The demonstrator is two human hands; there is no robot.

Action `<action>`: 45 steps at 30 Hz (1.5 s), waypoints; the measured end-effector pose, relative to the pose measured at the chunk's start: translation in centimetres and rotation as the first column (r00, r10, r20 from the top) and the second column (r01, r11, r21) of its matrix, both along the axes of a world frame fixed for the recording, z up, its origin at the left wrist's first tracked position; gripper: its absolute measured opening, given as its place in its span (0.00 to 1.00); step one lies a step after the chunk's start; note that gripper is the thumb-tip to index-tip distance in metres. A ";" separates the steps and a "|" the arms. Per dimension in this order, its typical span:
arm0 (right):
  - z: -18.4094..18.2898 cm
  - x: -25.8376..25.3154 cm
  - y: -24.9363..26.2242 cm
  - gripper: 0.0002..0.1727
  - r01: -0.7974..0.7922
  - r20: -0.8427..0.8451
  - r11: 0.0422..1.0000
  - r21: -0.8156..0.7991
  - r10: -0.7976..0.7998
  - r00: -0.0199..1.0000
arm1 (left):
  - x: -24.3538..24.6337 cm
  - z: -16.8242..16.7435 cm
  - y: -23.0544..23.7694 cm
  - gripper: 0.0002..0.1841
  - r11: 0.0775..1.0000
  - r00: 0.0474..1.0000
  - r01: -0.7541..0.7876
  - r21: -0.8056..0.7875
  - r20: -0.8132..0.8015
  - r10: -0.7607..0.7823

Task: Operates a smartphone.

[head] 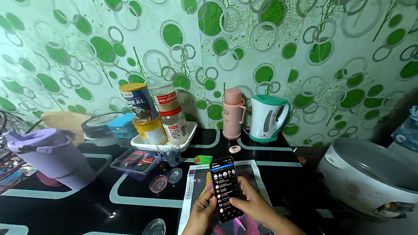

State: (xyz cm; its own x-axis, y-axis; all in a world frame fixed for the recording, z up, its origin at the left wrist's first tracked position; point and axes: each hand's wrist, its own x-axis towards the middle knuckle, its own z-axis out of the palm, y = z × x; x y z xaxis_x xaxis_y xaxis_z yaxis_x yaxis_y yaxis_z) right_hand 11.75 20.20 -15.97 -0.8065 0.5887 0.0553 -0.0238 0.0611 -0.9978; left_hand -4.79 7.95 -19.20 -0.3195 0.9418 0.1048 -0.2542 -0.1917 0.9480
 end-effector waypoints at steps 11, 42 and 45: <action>-0.1 -0.1 0.2 0.28 0.028 0.005 1.000 0.003 -0.028 1.000 | 0.0 -0.1 0.1 0.18 1.000 1.000 0.018 0.003 -0.007 -0.018; -0.3 -0.2 0.2 0.26 0.029 -0.015 1.000 0.000 -0.029 0.999 | 0.0 0.0 0.0 0.18 1.000 1.000 0.021 -0.021 0.006 -0.020; -0.4 -0.2 0.3 0.27 0.026 -0.012 1.000 -0.001 -0.026 1.000 | -0.1 0.0 0.0 0.18 1.000 1.000 0.023 -0.018 0.004 -0.023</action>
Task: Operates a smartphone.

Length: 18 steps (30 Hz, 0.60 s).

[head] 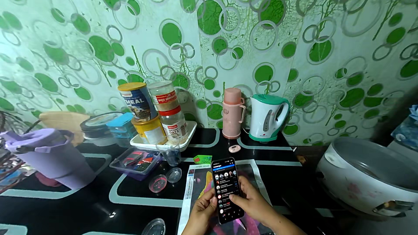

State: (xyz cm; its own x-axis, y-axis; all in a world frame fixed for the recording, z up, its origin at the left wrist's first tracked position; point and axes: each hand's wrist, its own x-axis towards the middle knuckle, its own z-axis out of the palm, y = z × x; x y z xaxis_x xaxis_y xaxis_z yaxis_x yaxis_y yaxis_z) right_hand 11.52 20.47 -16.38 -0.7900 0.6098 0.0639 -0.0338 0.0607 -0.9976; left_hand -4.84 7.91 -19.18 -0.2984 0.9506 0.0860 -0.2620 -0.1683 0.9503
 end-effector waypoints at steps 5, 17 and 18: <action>0.1 0.0 0.0 0.27 0.009 0.016 1.000 0.009 -0.009 1.000 | 0.1 0.1 0.0 0.18 1.000 1.000 -0.006 0.003 -0.009 0.006; -0.1 0.0 0.0 0.28 0.006 -0.002 1.000 0.001 -0.006 1.000 | 0.0 -0.1 0.1 0.18 1.000 1.000 0.001 0.008 -0.001 -0.001; -0.1 0.0 0.0 0.28 0.006 -0.002 1.000 0.001 -0.006 1.000 | 0.0 -0.2 0.1 0.18 1.000 1.000 0.002 0.008 0.000 -0.002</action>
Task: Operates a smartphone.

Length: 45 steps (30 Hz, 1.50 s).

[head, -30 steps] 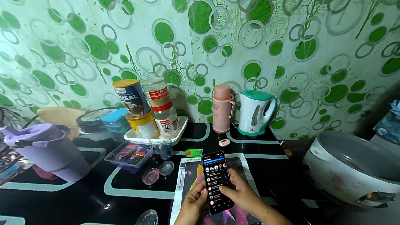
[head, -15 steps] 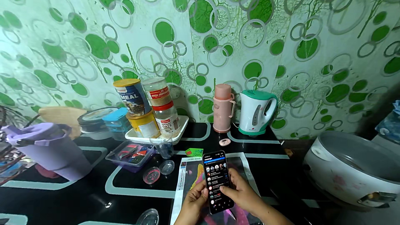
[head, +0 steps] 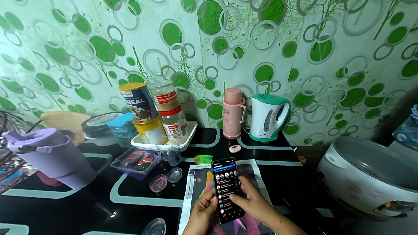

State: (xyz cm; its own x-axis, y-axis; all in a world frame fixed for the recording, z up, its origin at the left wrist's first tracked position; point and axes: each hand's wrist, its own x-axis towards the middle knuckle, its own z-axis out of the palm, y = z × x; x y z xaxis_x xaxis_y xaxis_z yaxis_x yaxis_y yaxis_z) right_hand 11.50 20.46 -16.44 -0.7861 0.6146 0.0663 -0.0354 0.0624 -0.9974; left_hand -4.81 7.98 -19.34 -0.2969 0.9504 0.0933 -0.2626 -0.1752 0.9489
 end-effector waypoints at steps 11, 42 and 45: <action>-0.1 0.0 0.0 0.27 -0.007 -0.003 1.000 -0.013 0.007 1.000 | 0.1 0.2 0.0 0.18 1.000 1.000 0.005 0.005 0.000 -0.005; 1.2 1.1 0.7 0.59 -0.285 0.156 0.958 0.046 0.275 0.949 | -0.2 0.6 -0.1 0.18 0.998 0.994 -0.049 0.029 0.100 0.046; 1.1 1.2 1.0 0.63 -0.321 0.188 0.945 0.070 0.303 0.934 | -0.2 0.6 -0.1 0.18 0.998 0.993 -0.059 0.020 0.103 0.057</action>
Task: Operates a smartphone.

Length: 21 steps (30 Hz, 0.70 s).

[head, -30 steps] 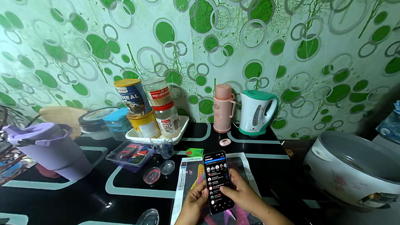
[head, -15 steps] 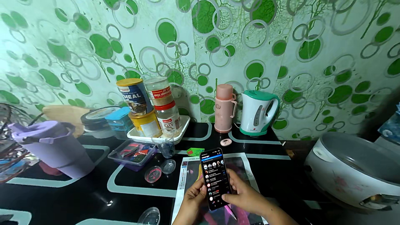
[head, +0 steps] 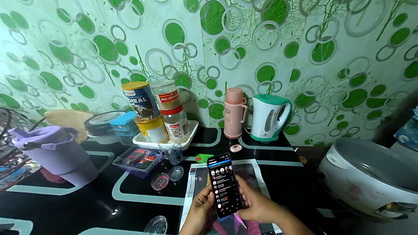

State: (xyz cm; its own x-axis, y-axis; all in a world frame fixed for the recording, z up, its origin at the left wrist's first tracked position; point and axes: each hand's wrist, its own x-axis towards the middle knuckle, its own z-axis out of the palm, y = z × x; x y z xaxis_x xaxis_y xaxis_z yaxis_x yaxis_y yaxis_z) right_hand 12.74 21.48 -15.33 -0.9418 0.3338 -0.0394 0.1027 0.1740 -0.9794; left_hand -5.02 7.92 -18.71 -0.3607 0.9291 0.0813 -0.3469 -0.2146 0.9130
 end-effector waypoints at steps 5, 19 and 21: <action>0.1 0.0 0.2 0.60 -0.009 0.026 0.999 0.051 0.008 1.000 | 0.0 0.1 0.0 0.18 1.000 1.000 0.006 0.000 0.001 -0.006; -0.2 -0.2 0.2 0.58 0.001 0.000 0.998 0.058 -0.001 1.000 | -0.1 0.1 0.0 0.18 1.000 1.000 0.007 0.001 0.019 -0.007; -0.3 -0.2 0.2 0.58 0.007 -0.002 0.998 0.061 -0.007 1.000 | 0.0 0.2 0.0 0.18 1.000 1.000 0.003 -0.009 0.023 -0.003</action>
State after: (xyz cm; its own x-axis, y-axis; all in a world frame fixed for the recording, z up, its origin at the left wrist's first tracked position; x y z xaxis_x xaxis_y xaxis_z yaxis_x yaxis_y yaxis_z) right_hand 12.56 21.66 -15.60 -0.9395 0.3420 -0.0171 0.1024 0.2329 -0.9671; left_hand -5.05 7.92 -18.54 -0.3597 0.9308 0.0645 -0.3684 -0.2052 0.9068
